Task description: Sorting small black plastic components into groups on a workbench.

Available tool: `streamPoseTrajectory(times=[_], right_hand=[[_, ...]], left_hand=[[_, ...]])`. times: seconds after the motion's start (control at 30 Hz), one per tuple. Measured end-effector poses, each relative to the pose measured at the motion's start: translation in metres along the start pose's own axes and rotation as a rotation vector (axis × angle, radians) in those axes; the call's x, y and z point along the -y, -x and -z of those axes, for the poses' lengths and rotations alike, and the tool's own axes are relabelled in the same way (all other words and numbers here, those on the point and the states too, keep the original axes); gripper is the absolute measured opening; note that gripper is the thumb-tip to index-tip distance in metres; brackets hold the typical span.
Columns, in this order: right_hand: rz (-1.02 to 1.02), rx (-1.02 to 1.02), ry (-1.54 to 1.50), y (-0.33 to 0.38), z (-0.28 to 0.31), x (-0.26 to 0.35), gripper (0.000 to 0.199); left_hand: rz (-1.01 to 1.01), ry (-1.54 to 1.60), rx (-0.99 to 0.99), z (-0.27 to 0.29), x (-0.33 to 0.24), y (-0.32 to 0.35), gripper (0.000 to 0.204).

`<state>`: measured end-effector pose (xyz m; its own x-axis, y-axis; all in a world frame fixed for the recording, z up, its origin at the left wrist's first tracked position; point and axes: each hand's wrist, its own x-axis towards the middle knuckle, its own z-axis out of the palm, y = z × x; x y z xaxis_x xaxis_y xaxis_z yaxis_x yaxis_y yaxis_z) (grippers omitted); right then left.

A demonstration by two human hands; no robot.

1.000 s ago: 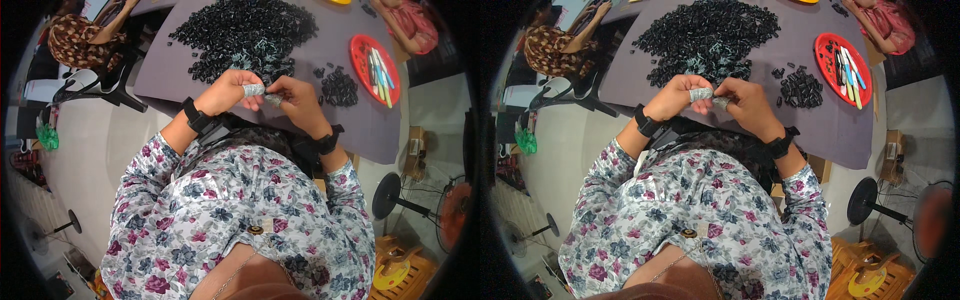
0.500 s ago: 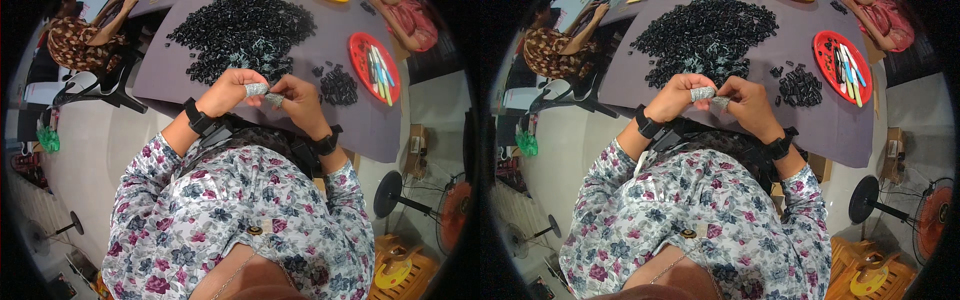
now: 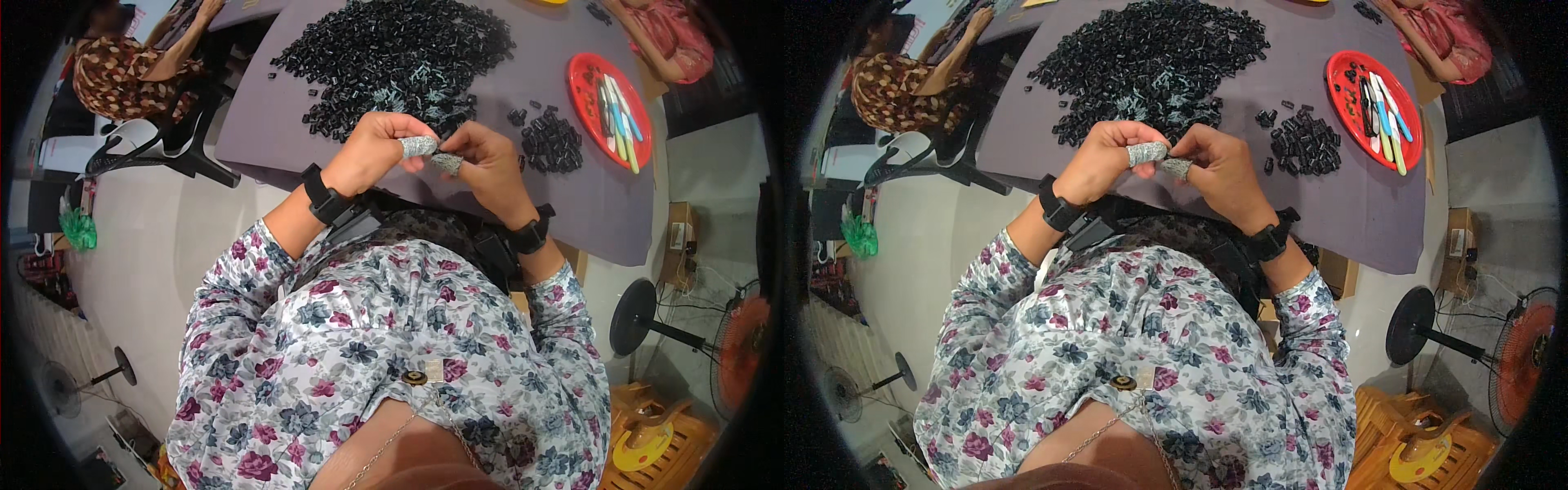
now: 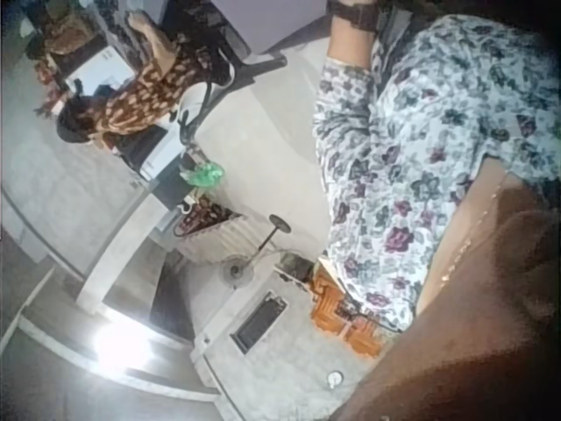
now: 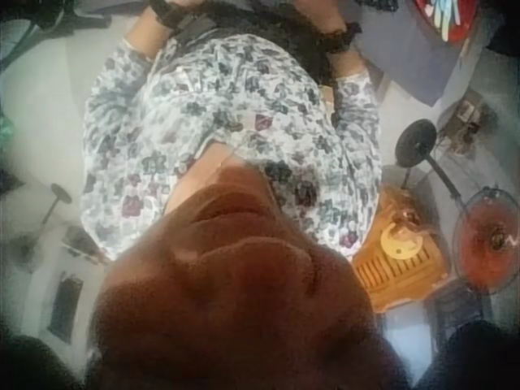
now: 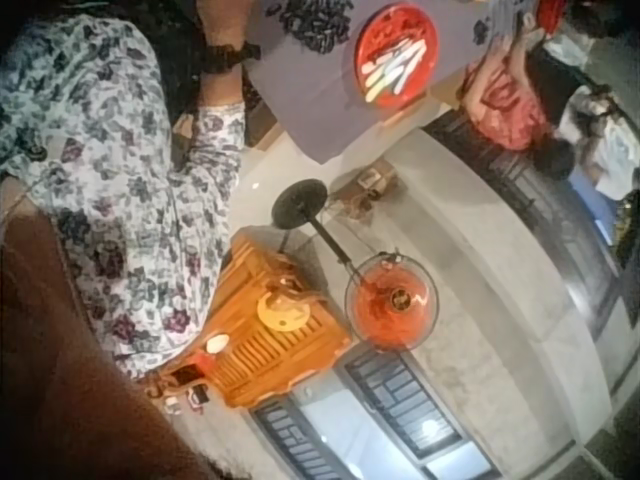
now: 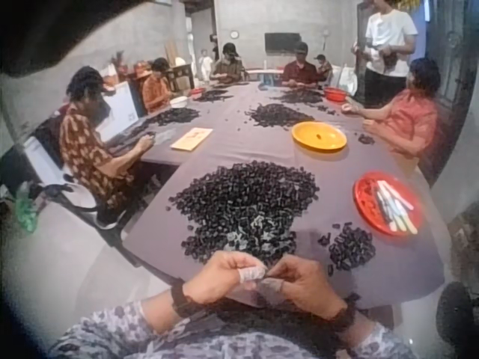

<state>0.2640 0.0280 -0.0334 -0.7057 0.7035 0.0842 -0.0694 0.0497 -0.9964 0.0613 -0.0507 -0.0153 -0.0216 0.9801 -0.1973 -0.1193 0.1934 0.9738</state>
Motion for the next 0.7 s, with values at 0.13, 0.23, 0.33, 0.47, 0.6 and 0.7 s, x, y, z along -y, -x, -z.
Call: streamPoseTrajectory(times=[0.13, 0.23, 0.33, 0.47, 0.6, 0.7], right_hand=[[0.009, 0.008, -0.076, 0.0012, 0.0007, 0.0036, 0.009], [0.024, 0.012, -0.023, 0.0002, 0.0021, 0.0066, 0.007], [0.028, -0.019, -0.063, 0.0008, 0.0013, 0.0052, 0.007], [0.021, -0.068, -0.167, 0.0015, -0.0035, 0.0074, 0.007], [0.031, -0.079, -0.134, 0.0015, -0.0043, 0.0065, 0.007], [0.046, -0.067, -0.131, 0.0007, -0.0016, 0.0037, 0.007]], left_hand=[[0.048, 0.019, 0.029, 0.0011, -0.0051, -0.0037, 0.015], [0.01, 0.055, -0.007, -0.0024, -0.0043, -0.0032, 0.014], [-0.016, 0.027, -0.023, -0.0055, -0.0073, -0.0032, 0.015], [0.032, 0.138, -0.076, -0.0056, -0.0059, -0.0045, 0.016], [0.022, 0.137, -0.07, -0.0049, -0.0051, -0.0046, 0.016], [0.004, 0.067, -0.052, -0.0051, -0.0075, -0.0038, 0.016]])
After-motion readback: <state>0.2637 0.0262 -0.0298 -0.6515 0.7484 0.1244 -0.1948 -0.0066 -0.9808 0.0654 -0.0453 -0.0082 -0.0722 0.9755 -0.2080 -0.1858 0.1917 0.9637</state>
